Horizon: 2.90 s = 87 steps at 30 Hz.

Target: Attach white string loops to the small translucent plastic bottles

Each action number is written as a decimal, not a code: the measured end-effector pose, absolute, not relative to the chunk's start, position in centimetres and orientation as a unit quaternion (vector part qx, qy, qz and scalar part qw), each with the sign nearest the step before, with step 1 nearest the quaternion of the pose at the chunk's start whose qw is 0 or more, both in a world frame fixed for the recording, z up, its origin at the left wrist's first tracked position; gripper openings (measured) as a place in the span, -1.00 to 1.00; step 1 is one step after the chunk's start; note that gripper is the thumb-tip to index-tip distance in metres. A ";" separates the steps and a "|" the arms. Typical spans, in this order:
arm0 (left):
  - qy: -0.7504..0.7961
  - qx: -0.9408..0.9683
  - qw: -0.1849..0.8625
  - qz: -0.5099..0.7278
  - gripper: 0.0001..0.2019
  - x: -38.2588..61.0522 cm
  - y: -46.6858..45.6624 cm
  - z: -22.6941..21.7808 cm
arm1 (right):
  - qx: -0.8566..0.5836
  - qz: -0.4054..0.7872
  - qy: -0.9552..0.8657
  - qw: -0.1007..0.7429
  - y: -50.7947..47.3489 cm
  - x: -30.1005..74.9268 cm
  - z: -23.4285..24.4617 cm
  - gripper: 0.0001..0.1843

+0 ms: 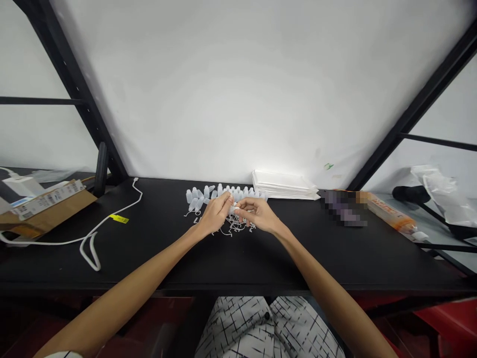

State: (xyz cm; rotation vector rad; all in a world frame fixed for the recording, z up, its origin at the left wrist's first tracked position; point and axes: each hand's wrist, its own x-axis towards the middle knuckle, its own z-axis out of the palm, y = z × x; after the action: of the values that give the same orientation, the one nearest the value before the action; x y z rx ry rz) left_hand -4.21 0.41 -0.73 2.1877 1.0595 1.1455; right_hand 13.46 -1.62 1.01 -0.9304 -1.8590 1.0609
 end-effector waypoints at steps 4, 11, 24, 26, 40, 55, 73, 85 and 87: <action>0.385 0.811 0.188 0.398 -0.76 -4.4 0.2 -0.8 | -0.375 0.416 -0.749 0.353 -1.3 13.3 0.2 -0.58; 0.391 0.750 0.296 0.444 -0.70 -4.4 0.4 -0.2 | -0.366 0.370 -0.751 0.405 -1.7 12.4 0.0 -0.62; 0.404 0.764 0.259 0.430 -0.71 -4.1 0.3 0.1 | -0.422 0.297 -0.751 0.412 -1.3 11.9 -0.7 -0.54; 0.399 0.748 0.298 0.440 -0.71 -4.0 0.3 0.1 | -0.410 0.240 -0.770 0.427 -1.6 11.8 -0.4 -0.60; 0.432 0.836 0.126 0.315 -0.77 -3.8 0.1 -0.3 | -0.423 0.155 -0.756 0.475 -1.0 13.8 0.6 -0.72; 0.421 0.842 0.160 0.298 -0.70 -3.8 -0.2 -0.5 | -0.390 0.275 -0.730 0.489 -0.9 14.1 1.3 -0.87; 0.324 0.783 0.368 0.384 -0.72 -3.8 -0.8 0.4 | -0.336 0.514 -0.550 0.567 -1.1 13.9 2.1 -0.73; 0.329 0.784 0.374 0.369 -0.72 -3.8 -0.8 0.3 | -0.320 0.531 -0.551 0.559 -1.0 13.7 1.8 -0.77; 0.329 0.782 0.379 0.369 -0.72 -3.8 -0.8 0.3 | -0.320 0.531 -0.552 0.558 -1.1 13.7 1.8 -0.77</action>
State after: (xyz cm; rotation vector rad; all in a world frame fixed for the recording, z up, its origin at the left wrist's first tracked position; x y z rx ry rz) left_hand -3.76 -0.84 0.32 1.9977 0.8395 0.9436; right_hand 13.73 -1.05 1.84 -0.7559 -1.3011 1.2527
